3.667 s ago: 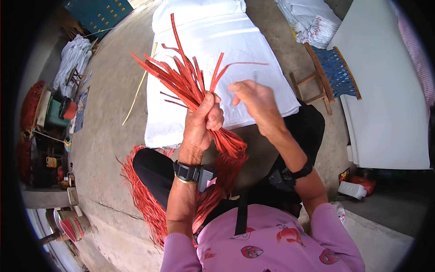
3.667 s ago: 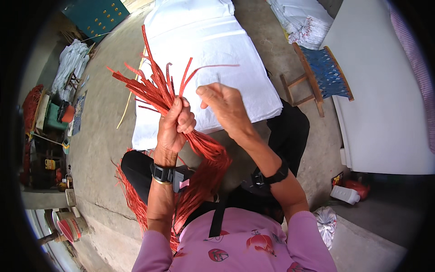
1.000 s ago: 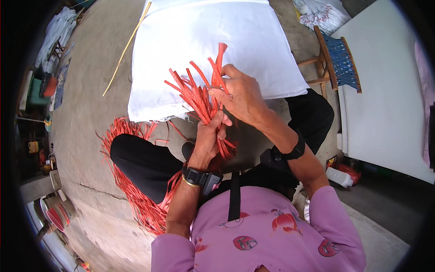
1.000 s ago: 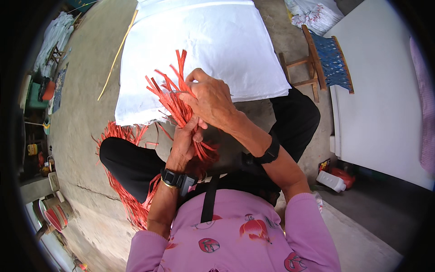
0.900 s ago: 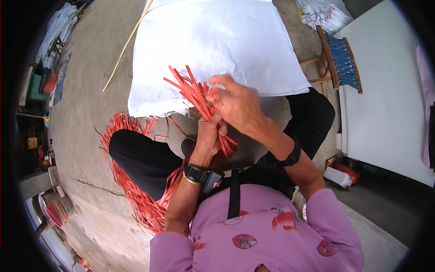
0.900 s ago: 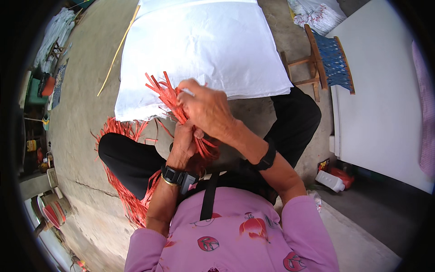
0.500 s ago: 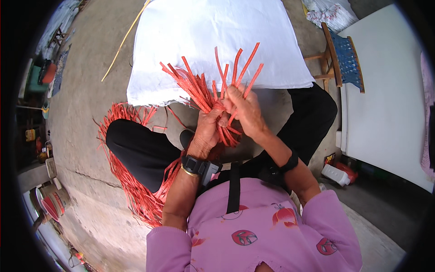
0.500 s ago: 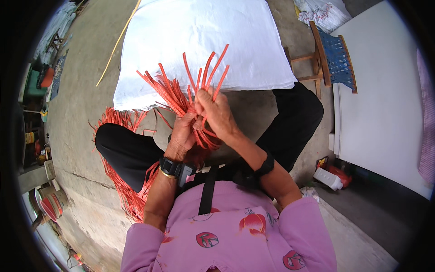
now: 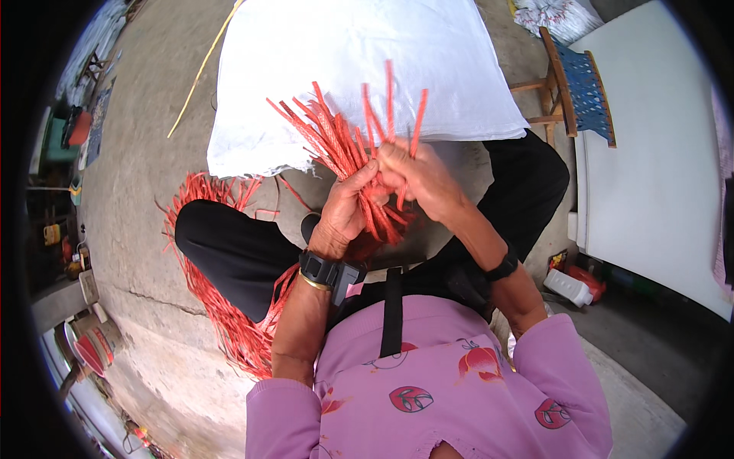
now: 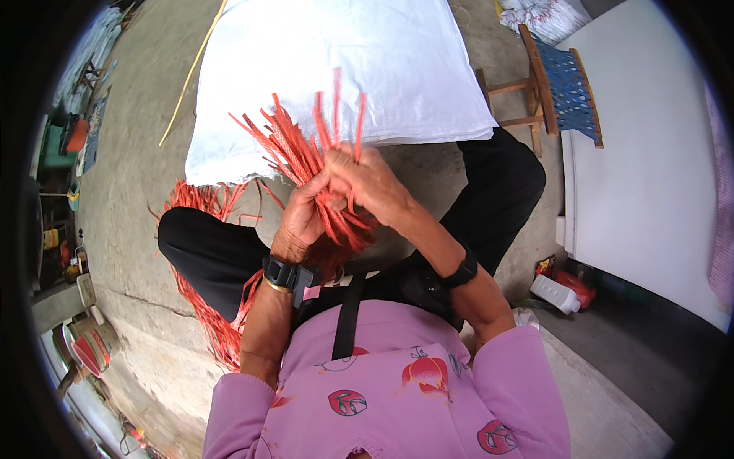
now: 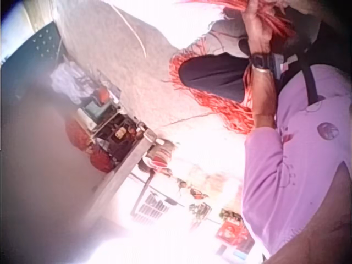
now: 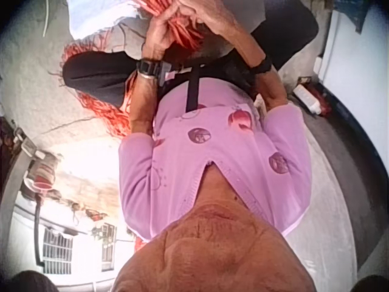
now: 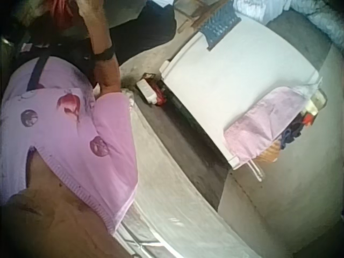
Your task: Bundling and threading red plastic strips together using a needle tool.
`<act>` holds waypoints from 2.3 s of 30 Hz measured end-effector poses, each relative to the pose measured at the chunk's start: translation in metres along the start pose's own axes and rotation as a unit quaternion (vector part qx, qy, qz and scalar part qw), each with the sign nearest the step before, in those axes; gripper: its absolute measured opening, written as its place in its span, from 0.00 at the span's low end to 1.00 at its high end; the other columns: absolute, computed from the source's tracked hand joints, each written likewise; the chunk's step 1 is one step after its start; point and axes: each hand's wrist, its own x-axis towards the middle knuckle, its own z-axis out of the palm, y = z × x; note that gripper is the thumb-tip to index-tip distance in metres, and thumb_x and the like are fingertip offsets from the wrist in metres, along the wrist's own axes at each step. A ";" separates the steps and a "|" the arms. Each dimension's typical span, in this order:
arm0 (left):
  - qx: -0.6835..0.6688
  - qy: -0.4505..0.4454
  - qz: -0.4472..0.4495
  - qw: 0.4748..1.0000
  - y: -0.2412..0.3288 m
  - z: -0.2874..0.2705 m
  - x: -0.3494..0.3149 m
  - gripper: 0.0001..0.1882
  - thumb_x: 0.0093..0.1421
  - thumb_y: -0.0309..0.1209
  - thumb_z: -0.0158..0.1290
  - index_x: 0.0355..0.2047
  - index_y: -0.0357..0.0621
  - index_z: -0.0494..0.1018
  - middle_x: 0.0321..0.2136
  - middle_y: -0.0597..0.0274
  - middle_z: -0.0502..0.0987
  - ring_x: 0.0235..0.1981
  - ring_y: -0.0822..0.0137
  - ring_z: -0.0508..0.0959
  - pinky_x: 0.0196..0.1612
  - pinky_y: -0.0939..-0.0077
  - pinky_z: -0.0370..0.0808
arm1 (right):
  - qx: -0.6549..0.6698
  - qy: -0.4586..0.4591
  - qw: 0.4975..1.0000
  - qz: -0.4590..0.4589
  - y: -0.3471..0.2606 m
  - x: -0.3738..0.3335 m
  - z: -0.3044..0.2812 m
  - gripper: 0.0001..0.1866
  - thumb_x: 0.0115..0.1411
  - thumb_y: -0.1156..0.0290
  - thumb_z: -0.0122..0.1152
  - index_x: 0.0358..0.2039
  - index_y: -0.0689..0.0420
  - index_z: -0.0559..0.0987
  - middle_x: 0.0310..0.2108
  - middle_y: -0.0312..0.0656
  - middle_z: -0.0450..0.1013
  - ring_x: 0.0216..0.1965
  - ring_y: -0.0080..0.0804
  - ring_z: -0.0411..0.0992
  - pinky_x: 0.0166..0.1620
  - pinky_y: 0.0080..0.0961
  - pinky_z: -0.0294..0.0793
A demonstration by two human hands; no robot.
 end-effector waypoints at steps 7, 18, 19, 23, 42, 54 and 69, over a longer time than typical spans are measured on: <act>-0.033 0.030 0.121 0.992 0.005 -0.008 0.004 0.10 0.63 0.34 0.45 0.33 0.39 0.67 0.33 0.52 0.76 0.33 0.62 0.78 0.35 0.71 0.77 | -0.030 -0.054 0.998 -0.011 -0.025 -0.045 0.000 0.13 0.64 0.65 0.43 0.27 0.58 0.68 0.18 0.28 0.55 0.18 0.14 0.52 0.21 0.16 0.52; 0.033 -0.009 0.168 0.985 -0.014 0.023 -0.005 0.22 0.66 0.40 0.37 0.50 0.35 0.63 0.44 0.51 0.72 0.46 0.62 0.72 0.50 0.68 0.71 | -0.205 0.068 0.976 -0.042 0.047 -0.002 0.003 0.16 0.60 0.64 0.45 0.32 0.67 0.71 0.16 0.36 0.60 0.20 0.20 0.59 0.25 0.24 0.63; -0.002 -0.014 0.168 0.986 -0.015 0.023 -0.006 0.22 0.66 0.41 0.37 0.51 0.34 0.62 0.45 0.50 0.71 0.47 0.62 0.72 0.51 0.68 0.70 | -0.226 0.056 0.972 -0.038 0.048 -0.001 0.002 0.16 0.60 0.65 0.45 0.32 0.68 0.70 0.16 0.38 0.60 0.20 0.21 0.59 0.25 0.25 0.63; -0.016 -0.036 0.185 0.982 -0.018 0.025 -0.005 0.22 0.66 0.40 0.36 0.50 0.34 0.63 0.46 0.50 0.71 0.48 0.62 0.71 0.52 0.68 0.70 | -0.208 0.065 0.975 -0.038 0.045 0.001 0.005 0.16 0.60 0.65 0.45 0.33 0.68 0.71 0.16 0.46 0.65 0.19 0.31 0.65 0.27 0.30 0.66; 0.066 0.007 0.131 0.989 -0.008 0.022 -0.010 0.17 0.64 0.35 0.43 0.46 0.33 0.68 0.43 0.46 0.73 0.40 0.61 0.76 0.39 0.69 0.78 | -0.140 -0.076 0.985 0.074 0.029 0.000 -0.008 0.18 0.63 0.57 0.47 0.25 0.60 0.71 0.18 0.31 0.60 0.20 0.17 0.58 0.24 0.19 0.59; 0.126 -0.054 0.060 0.989 -0.011 0.010 -0.008 0.12 0.61 0.34 0.48 0.37 0.36 0.70 0.48 0.49 0.71 0.45 0.59 0.74 0.41 0.66 0.77 | -0.156 -0.201 0.941 0.221 0.027 0.005 -0.028 0.17 0.56 0.55 0.56 0.22 0.56 0.72 0.13 0.30 0.60 0.13 0.17 0.55 0.16 0.19 0.51; -0.030 0.039 0.159 0.986 -0.004 -0.010 0.001 0.09 0.63 0.33 0.45 0.36 0.40 0.67 0.40 0.51 0.74 0.47 0.53 0.73 0.53 0.57 0.68 | -0.511 0.223 0.775 -0.297 0.041 -0.002 -0.021 0.12 0.54 0.64 0.52 0.22 0.59 0.76 0.18 0.44 0.71 0.21 0.46 0.70 0.27 0.37 0.68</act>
